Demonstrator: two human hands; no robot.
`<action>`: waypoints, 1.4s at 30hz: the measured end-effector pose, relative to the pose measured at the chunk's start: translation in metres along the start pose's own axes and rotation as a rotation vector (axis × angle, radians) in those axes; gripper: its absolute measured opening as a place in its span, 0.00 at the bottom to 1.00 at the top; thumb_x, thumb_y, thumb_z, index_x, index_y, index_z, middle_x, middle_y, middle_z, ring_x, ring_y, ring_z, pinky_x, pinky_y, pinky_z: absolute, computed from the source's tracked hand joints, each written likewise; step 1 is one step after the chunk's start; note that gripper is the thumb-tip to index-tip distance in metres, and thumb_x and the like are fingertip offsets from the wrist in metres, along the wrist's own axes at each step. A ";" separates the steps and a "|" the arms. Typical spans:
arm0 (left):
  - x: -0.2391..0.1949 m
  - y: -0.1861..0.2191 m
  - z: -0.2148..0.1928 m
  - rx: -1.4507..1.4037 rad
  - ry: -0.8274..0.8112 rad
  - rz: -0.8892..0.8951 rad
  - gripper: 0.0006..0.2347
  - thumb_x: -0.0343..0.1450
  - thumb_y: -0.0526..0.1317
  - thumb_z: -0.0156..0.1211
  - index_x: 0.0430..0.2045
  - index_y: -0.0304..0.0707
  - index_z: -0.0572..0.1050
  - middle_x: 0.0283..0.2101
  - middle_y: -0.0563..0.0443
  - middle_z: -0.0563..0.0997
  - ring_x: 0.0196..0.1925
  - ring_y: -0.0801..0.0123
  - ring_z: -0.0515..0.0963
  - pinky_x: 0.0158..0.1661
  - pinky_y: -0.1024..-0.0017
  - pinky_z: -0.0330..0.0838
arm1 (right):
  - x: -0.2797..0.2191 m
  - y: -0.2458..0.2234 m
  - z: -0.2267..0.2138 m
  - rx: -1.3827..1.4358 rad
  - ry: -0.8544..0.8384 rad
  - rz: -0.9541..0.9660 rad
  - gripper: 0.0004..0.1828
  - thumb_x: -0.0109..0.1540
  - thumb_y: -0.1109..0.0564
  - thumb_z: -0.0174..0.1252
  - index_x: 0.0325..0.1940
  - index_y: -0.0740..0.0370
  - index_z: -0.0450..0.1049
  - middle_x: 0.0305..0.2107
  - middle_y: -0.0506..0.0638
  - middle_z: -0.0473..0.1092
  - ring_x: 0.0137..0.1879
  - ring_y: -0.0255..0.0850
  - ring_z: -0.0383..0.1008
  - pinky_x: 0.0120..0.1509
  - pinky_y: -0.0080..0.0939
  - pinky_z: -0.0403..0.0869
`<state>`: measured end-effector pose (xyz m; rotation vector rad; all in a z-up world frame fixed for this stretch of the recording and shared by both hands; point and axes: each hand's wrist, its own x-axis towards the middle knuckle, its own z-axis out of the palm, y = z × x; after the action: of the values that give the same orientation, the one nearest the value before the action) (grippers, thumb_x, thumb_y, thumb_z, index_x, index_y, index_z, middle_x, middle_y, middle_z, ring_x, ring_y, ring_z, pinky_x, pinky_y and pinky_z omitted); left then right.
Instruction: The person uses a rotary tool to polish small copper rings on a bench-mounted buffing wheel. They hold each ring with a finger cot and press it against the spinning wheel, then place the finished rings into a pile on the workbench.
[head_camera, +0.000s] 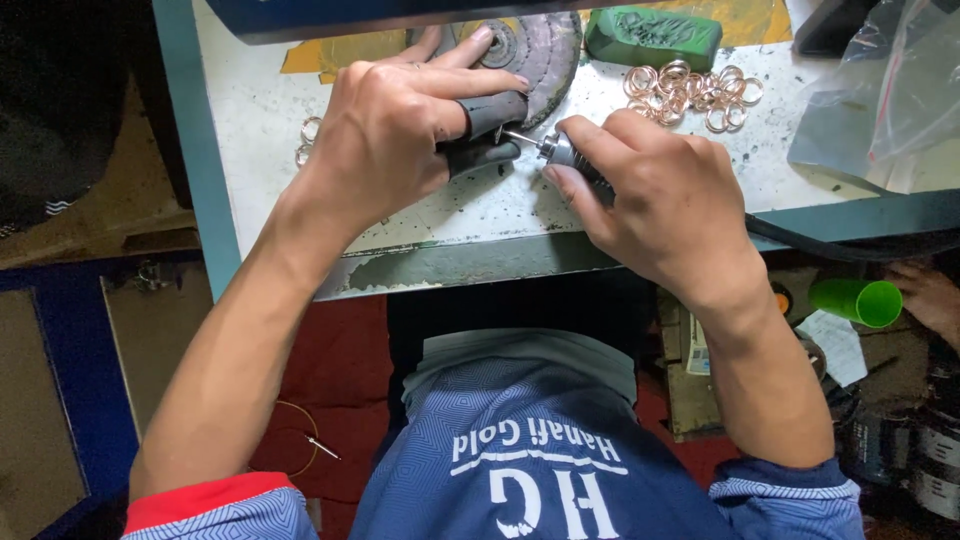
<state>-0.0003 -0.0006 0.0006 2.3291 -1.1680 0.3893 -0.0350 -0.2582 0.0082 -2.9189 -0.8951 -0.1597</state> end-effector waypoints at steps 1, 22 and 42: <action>0.000 0.000 0.000 0.000 0.001 0.001 0.07 0.66 0.22 0.75 0.27 0.34 0.85 0.54 0.52 0.85 0.60 0.44 0.79 0.59 0.50 0.76 | 0.000 -0.001 -0.001 -0.001 0.001 0.000 0.18 0.70 0.40 0.64 0.58 0.52 0.79 0.29 0.46 0.71 0.21 0.49 0.71 0.18 0.49 0.70; 0.000 0.005 0.003 -0.062 0.000 -0.014 0.18 0.54 0.10 0.52 0.13 0.36 0.81 0.52 0.43 0.85 0.60 0.39 0.78 0.62 0.46 0.72 | -0.064 0.009 -0.005 0.247 0.296 0.105 0.15 0.71 0.60 0.68 0.59 0.72 0.77 0.42 0.62 0.76 0.45 0.55 0.77 0.46 0.51 0.74; -0.060 0.051 -0.034 0.267 0.022 -0.648 0.16 0.71 0.52 0.71 0.22 0.38 0.83 0.59 0.40 0.83 0.69 0.30 0.74 0.71 0.30 0.38 | -0.066 0.010 0.005 0.286 0.197 0.333 0.20 0.71 0.43 0.53 0.56 0.59 0.75 0.39 0.52 0.79 0.39 0.52 0.80 0.35 0.51 0.71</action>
<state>-0.0777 0.0324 0.0167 2.7539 -0.3114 0.3406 -0.0839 -0.3022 -0.0051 -2.6748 -0.3607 -0.2652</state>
